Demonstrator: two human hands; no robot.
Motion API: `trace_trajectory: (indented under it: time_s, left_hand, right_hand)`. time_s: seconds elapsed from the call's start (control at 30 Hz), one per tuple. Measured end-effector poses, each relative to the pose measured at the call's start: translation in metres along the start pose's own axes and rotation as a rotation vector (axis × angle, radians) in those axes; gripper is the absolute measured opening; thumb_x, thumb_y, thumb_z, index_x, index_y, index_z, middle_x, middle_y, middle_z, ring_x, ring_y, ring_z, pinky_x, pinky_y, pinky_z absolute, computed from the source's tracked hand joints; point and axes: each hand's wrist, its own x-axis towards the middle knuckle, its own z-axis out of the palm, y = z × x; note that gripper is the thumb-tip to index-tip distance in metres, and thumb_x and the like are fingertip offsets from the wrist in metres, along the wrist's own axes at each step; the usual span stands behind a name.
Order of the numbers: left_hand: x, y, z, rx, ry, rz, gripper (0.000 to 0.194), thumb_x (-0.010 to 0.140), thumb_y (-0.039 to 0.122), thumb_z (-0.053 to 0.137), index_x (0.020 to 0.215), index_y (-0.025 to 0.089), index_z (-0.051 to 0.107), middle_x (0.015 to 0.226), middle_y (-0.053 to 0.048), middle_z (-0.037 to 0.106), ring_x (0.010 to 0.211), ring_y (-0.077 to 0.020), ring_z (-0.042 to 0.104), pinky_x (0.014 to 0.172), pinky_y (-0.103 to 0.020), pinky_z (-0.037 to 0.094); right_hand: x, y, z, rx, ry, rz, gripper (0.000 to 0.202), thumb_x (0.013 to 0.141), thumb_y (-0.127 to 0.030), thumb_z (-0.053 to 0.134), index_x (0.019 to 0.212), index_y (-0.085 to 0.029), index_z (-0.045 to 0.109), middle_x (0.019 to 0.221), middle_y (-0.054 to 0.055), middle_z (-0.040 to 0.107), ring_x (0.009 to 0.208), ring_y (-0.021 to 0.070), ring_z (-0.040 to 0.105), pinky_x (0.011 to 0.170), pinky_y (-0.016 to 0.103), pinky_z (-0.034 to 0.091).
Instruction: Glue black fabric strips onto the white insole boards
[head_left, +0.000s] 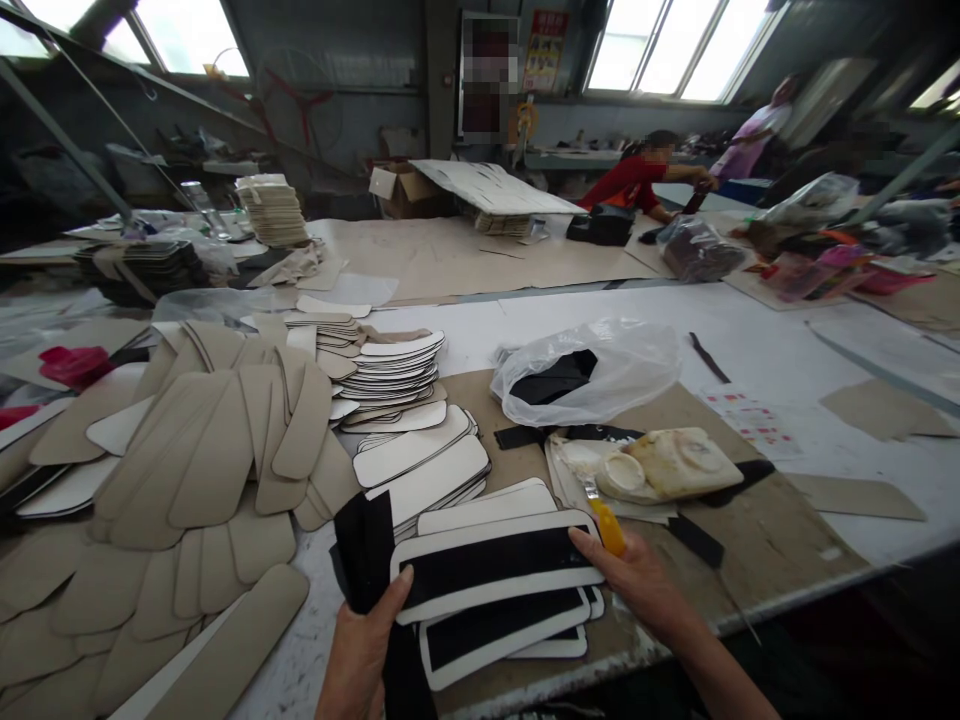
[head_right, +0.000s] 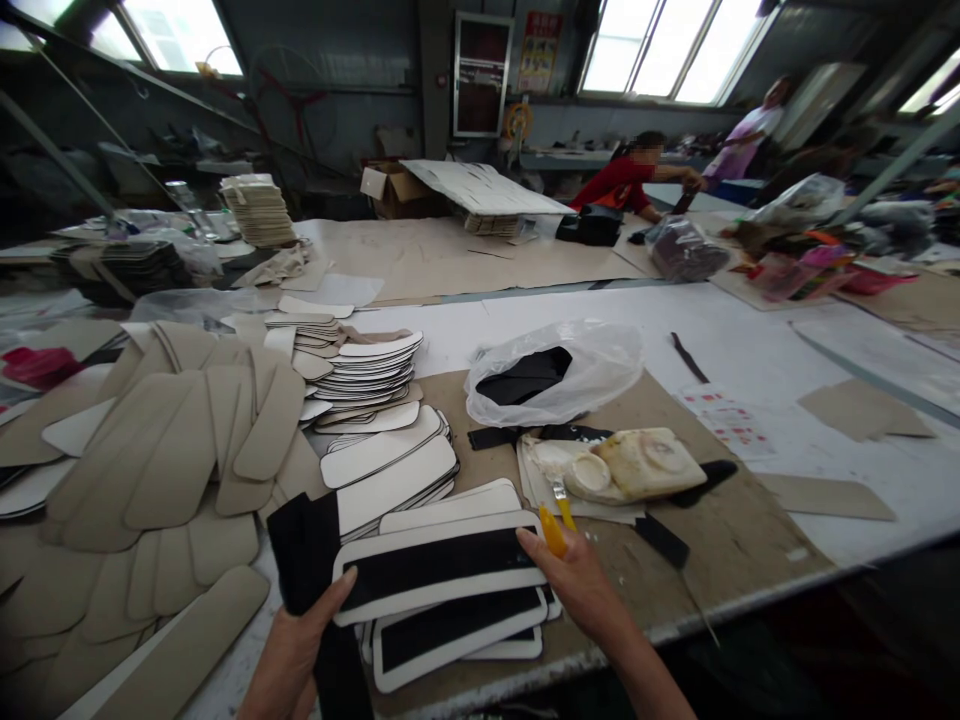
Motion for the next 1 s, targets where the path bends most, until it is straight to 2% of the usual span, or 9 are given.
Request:
trace_trajectory:
  time_s: [0.23,0.47,0.57,0.73,0.87,1.0]
  left_hand:
    - [0.003,-0.002,0.003,0.012,0.032,-0.003,0.045,0.071,0.02,0.062,0.114,0.02,0.053,0.11,-0.004,0.063,0.102,-0.0196,0.056,0.097,-0.035,0.038]
    - [0.009,-0.002,0.0,-0.041,0.011,-0.015,0.049,0.066,0.019,0.067,0.113,0.019,0.053,0.106,-0.004,0.065,0.104,-0.0204,0.056,0.096,-0.034,0.04]
    - [0.011,-0.002,-0.004,-0.104,-0.03,-0.133,0.05,0.064,0.019,0.068,0.112,0.016,0.055,0.102,-0.007,0.066,0.102,-0.0241,0.056,0.092,-0.036,0.044]
    - [0.015,-0.007,-0.013,-0.247,-0.117,-0.315,0.054,0.065,0.019,0.067,0.116,0.013,0.052,0.101,-0.011,0.066,0.097,-0.0291,0.058,0.088,-0.043,0.046]
    - [0.014,-0.009,-0.016,-0.295,-0.127,-0.374,0.056,0.065,0.017,0.066,0.118,0.012,0.05,0.101,-0.012,0.066,0.1,-0.0306,0.056,0.089,-0.046,0.045]
    - [0.008,-0.005,-0.01,-0.208,-0.071,-0.336,0.057,0.064,0.02,0.068,0.118,0.014,0.051,0.1,-0.012,0.066,0.099,-0.0317,0.056,0.088,-0.045,0.046]
  right_hand:
    - [0.003,0.008,0.001,0.003,0.016,-0.018,0.032,0.071,-0.049,0.051,0.056,-0.021,0.049,0.055,-0.001,0.05,0.052,0.0147,0.046,0.046,0.025,0.04]
    - [0.004,0.013,0.002,0.072,0.0,0.023,0.032,0.07,-0.048,0.055,0.055,-0.021,0.047,0.053,-0.002,0.046,0.051,0.013,0.043,0.047,0.024,0.038]
    - [0.002,0.013,0.001,0.218,-0.063,0.072,0.03,0.07,-0.047,0.058,0.06,-0.019,0.052,0.056,-0.002,0.049,0.052,0.0125,0.044,0.047,0.024,0.038]
    - [0.0,0.006,0.0,0.629,-0.193,0.173,0.024,0.07,-0.042,0.063,0.077,-0.02,0.058,0.062,-0.003,0.054,0.054,0.0094,0.046,0.048,0.02,0.038]
    - [0.002,0.003,-0.001,0.867,-0.23,0.226,0.021,0.069,-0.036,0.066,0.081,-0.02,0.058,0.069,-0.002,0.057,0.061,0.0083,0.05,0.056,0.018,0.042]
    - [0.006,0.006,0.0,0.939,-0.25,0.217,0.023,0.069,-0.036,0.067,0.081,-0.019,0.057,0.065,-0.004,0.053,0.055,0.0063,0.047,0.051,0.017,0.039]
